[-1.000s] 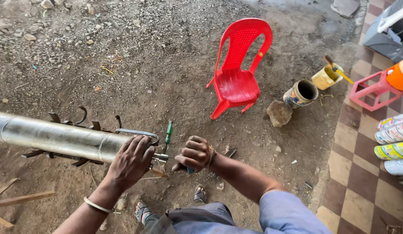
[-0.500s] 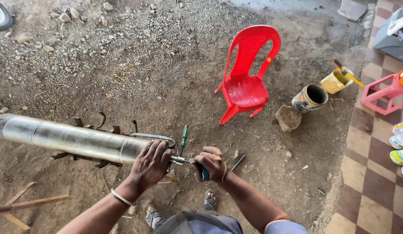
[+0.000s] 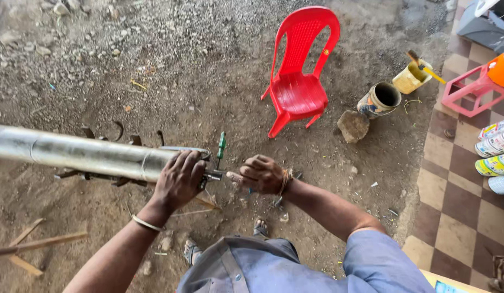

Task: The person works on a submersible pump motor assembly mounted on a wooden stand, using a screwdriver, hammer, and wrench to loosen, remove, and refit components at the end of the metal cylinder, and picks small parts from the workbench.

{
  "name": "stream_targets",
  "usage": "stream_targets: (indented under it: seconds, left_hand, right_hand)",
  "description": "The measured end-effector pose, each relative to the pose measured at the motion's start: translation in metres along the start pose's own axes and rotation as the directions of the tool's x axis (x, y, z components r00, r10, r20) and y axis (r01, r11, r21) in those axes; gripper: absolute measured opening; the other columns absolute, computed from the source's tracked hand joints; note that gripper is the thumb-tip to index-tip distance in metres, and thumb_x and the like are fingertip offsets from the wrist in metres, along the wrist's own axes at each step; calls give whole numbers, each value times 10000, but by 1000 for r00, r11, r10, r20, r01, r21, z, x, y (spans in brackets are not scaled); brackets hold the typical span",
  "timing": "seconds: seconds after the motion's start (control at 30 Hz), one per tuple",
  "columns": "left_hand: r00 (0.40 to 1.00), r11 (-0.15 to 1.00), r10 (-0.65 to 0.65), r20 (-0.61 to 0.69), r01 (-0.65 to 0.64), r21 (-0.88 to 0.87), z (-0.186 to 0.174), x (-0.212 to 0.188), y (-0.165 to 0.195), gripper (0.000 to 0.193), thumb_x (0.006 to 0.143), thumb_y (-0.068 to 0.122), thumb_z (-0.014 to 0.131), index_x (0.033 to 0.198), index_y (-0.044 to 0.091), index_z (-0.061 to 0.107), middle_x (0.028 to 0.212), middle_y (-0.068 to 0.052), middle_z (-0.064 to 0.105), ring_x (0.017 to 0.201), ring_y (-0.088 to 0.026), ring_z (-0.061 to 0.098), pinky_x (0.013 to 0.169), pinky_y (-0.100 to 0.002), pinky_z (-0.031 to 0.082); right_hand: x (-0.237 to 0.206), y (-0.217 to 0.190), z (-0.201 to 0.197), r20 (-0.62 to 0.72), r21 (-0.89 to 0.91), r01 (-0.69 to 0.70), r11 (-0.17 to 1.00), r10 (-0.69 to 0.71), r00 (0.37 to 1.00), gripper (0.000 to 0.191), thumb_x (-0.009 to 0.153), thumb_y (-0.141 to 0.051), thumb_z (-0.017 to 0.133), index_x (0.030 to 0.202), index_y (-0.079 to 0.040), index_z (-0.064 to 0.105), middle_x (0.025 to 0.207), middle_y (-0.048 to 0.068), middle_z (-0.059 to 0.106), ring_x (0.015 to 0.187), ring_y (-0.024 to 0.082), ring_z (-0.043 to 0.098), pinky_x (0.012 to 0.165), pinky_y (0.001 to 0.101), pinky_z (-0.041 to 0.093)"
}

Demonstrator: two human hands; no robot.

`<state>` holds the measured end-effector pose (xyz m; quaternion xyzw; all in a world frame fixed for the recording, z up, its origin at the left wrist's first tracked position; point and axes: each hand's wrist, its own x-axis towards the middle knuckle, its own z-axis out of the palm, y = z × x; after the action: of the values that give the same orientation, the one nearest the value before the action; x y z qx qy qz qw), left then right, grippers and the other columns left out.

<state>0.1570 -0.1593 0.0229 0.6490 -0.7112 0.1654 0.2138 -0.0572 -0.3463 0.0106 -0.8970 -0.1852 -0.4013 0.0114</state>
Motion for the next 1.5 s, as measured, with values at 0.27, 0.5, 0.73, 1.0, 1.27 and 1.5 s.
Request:
stream_targets:
  seconds: [0.27,0.5,0.73,1.0,1.27,1.5]
  left_hand:
    - [1000,1000,12,-8,-12,-1,12,-7,-5,267,860,189,679,1083,62,607,1222,-198,622,1166,-393,610,1034,-522,493]
    - [999,999,-6,50,4,44,15,-11,-8,199,941,158,674,1108,58,634,1273,-217,624,1198,-389,624,1053,-528,499]
    - [1000,999,11,17,-12,39,14,-10,-9,198,927,144,645,1100,51,619,1238,-213,635,1171,-389,637,1037,-527,514]
    - [999,999,-32,28,31,26,15,-9,-8,151,976,98,634,1115,53,595,1244,-185,638,1196,-355,644,1065,-494,523]
    - [999,1000,-17,-30,18,12,11,-10,-10,226,921,147,670,1113,48,605,1227,-183,636,1177,-363,648,1057,-503,518]
    - [999,999,-31,-11,32,34,24,-13,-10,130,997,122,636,1100,55,596,1228,-189,637,1174,-355,654,1063,-497,521]
  right_hand:
    - [-65,-9,29,-309,277,-540,795,606,733,162,922,-19,736,1049,-119,726,926,64,674,842,192,642,743,337,528]
    - [-73,42,103,-183,417,-711,567,818,545,250,999,-87,710,1196,-228,773,857,-28,707,699,130,584,593,312,489]
    - [-32,76,103,126,-119,-257,959,271,954,583,956,-319,798,1473,-261,535,955,35,656,858,198,609,790,366,525]
    - [-38,61,129,29,89,-444,892,443,896,640,868,-157,858,1447,-202,589,917,19,658,847,210,629,759,386,531]
    - [-44,4,136,113,289,-618,731,616,780,436,877,-44,726,1303,-111,665,948,103,674,877,253,648,771,385,548]
    - [-53,-80,144,394,527,-840,130,838,377,210,1021,-260,672,1112,-93,759,846,14,724,569,92,574,454,264,409]
